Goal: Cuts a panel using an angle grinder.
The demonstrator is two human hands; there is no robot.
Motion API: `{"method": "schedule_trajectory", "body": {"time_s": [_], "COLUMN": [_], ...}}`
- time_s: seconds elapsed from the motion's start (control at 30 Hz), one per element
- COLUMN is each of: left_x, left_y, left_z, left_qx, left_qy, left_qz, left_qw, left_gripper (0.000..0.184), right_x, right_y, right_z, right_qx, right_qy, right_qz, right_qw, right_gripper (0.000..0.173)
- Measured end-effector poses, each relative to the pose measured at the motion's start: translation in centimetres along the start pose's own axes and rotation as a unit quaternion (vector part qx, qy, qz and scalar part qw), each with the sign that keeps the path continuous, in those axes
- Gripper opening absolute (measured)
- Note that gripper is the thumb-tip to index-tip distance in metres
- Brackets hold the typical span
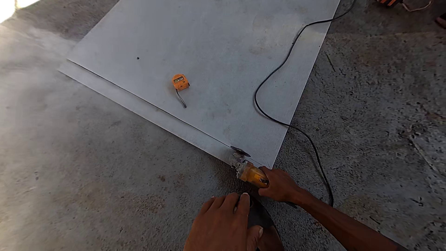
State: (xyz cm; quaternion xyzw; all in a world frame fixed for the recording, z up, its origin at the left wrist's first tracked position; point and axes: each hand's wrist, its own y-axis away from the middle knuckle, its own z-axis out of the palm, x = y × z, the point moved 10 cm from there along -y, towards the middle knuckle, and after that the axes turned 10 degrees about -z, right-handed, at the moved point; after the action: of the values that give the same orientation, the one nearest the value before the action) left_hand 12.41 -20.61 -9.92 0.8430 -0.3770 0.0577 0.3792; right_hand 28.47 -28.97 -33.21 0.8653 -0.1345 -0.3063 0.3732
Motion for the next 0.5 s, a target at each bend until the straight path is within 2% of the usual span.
{"method": "schedule_trajectory", "body": {"time_s": [0.5], "left_x": [0.2], "left_y": [-0.8], "left_z": [0.2], "left_qx": [-0.013], "left_qy": [-0.005], "left_qz": [0.005], "left_qw": [1.000], "left_gripper": [0.059], "right_x": [1.1], "right_y": [1.3], "right_z": [0.4], "right_qx": [-0.001], "right_qy": [-0.001], "right_qz": [0.010], "right_qw": [1.000], "right_gripper": [0.069]}}
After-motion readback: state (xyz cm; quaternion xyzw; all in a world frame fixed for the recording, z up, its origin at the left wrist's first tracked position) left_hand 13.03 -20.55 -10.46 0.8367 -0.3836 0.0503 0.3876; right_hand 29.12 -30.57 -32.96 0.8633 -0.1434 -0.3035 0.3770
